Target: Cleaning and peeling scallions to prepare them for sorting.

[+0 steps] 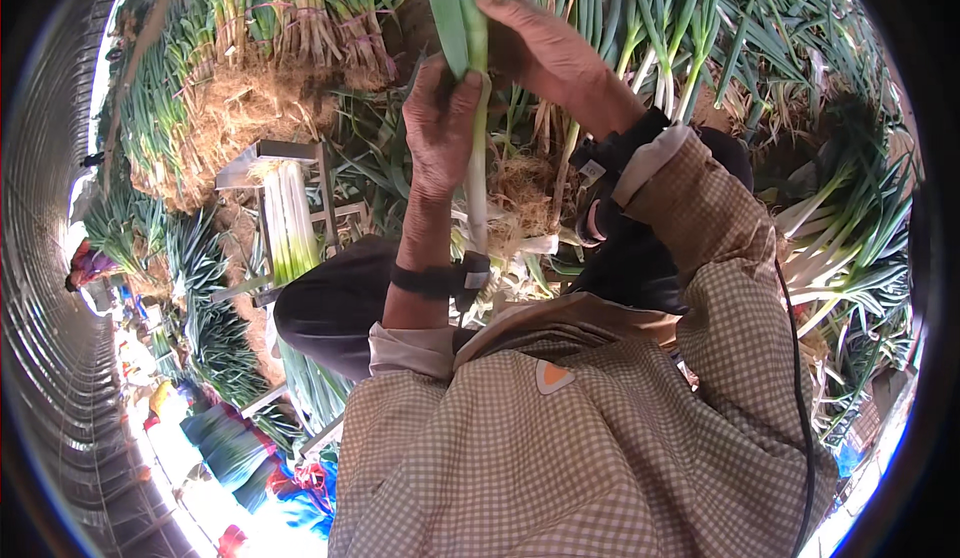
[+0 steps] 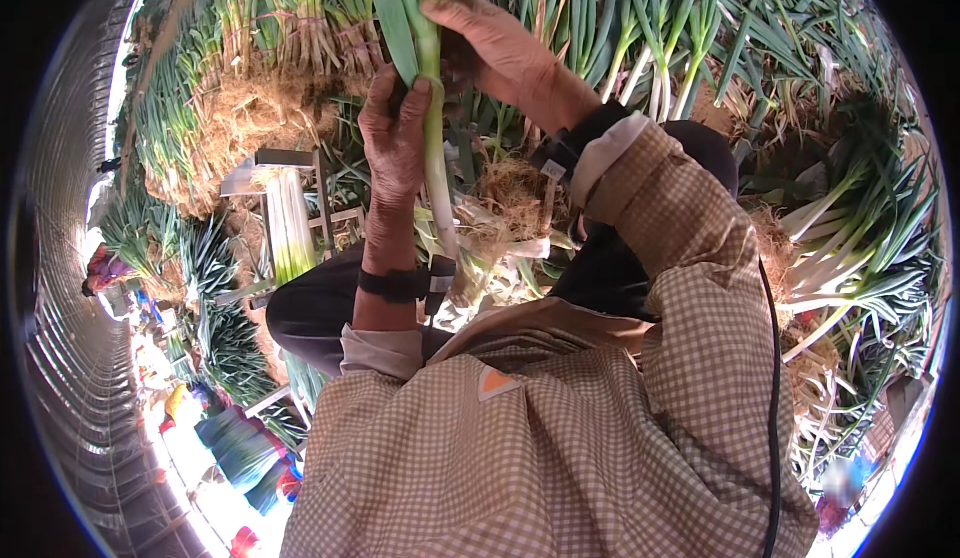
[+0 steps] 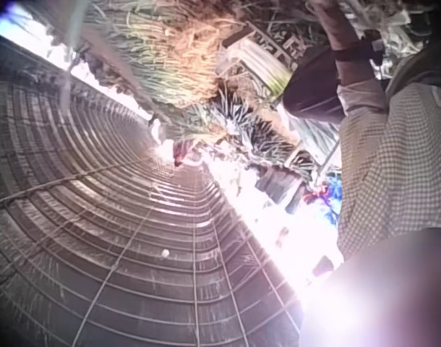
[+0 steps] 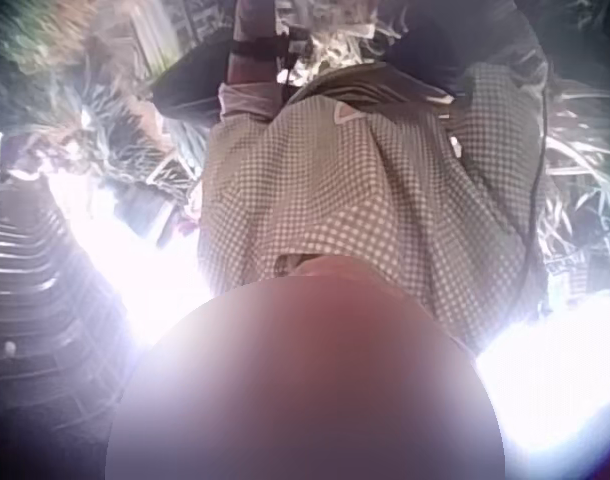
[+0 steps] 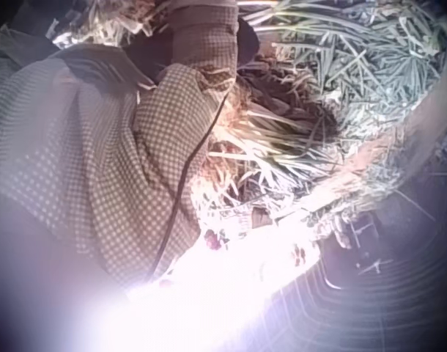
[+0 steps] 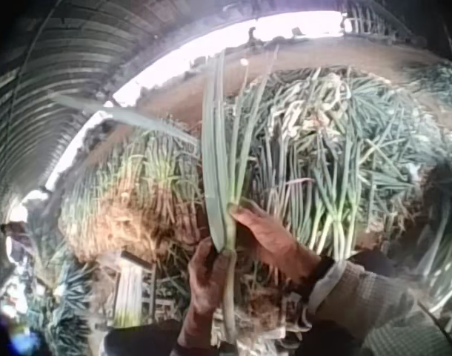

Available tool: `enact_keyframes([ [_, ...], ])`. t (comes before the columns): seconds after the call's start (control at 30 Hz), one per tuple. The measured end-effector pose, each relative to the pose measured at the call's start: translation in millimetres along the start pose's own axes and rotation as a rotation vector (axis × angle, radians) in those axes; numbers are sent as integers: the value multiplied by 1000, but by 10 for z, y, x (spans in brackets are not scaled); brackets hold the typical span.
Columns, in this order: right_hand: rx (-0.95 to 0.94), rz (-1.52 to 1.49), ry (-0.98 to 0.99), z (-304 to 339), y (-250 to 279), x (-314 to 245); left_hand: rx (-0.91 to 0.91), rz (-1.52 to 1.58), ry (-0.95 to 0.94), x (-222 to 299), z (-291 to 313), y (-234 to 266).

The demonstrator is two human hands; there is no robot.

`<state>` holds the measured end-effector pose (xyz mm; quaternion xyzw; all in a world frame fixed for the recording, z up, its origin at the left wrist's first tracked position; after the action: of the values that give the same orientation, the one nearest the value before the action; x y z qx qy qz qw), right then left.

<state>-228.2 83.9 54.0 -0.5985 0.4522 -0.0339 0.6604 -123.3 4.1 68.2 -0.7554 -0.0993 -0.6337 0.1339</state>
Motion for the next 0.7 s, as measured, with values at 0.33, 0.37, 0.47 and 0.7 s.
enact_keyframes([
  [0.33,423,120,171,-171,142,105,367,-341,-335,-40,145,-151],
  [0.37,370,224,137,-135,273,-54,361,-319,-301,-38,188,-147],
  [0.47,514,249,216,-40,339,-399,56,-514,-250,79,321,-293],
  [0.7,472,288,390,91,143,-1112,172,81,-8,-153,603,215],
])
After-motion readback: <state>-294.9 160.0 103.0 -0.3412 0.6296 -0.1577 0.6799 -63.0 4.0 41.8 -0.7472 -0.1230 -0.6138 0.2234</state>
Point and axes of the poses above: each hand's wrist, its own z-axis away from the middle knuckle, its own y-axis out of the back of the hand, x = y × z, the point moved 5 cm from there along -z, towards the middle knuckle
